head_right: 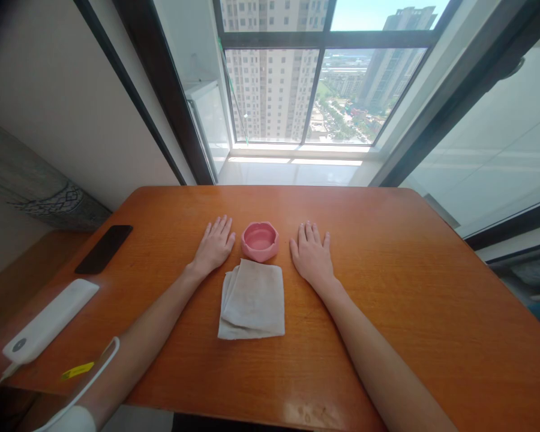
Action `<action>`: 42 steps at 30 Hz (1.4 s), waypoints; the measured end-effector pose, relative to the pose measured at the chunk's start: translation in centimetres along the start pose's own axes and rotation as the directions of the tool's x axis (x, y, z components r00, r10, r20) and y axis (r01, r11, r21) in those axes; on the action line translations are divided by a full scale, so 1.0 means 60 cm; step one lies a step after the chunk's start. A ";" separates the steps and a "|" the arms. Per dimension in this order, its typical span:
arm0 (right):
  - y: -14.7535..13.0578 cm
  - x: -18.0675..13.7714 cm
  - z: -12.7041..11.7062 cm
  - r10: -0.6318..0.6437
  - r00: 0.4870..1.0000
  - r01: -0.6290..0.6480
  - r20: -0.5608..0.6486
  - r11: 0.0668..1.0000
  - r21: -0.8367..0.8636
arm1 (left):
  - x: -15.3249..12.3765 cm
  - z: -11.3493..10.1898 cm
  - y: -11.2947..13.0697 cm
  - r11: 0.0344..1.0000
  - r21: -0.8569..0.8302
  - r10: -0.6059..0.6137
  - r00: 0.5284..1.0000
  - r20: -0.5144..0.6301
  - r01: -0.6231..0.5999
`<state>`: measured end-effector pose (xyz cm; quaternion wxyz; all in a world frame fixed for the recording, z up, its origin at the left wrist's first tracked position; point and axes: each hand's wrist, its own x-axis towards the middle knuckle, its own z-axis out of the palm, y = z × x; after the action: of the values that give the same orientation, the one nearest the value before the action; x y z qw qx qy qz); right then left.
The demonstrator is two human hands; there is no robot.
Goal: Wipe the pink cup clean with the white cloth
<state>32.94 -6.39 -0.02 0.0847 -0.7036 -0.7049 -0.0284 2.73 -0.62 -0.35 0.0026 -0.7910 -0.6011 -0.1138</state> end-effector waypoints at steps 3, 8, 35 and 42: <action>0.000 -0.001 -0.001 -0.002 1.000 0.002 -0.005 1.000 -0.003 | -0.001 -0.004 0.000 1.000 0.007 -0.001 1.000 0.016 0.001; -0.001 -0.003 -0.003 -0.001 1.000 0.001 0.002 1.000 0.007 | -0.002 -0.005 0.000 1.000 0.012 -0.002 1.000 0.025 0.002; -0.064 -0.021 -0.059 -0.025 0.969 0.192 -0.247 0.706 0.681 | -0.002 0.002 0.000 1.000 0.006 0.006 1.000 0.005 -0.006; 0.117 0.002 -0.068 0.359 0.837 -0.148 -0.414 0.875 0.460 | 0.000 0.000 -0.001 1.000 -0.028 -0.003 1.000 0.008 0.003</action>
<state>40.27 -6.89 3.47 0.4079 -0.7286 -0.5484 -0.0443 2.68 -0.63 -0.33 -0.0111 -0.7905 -0.6006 -0.1194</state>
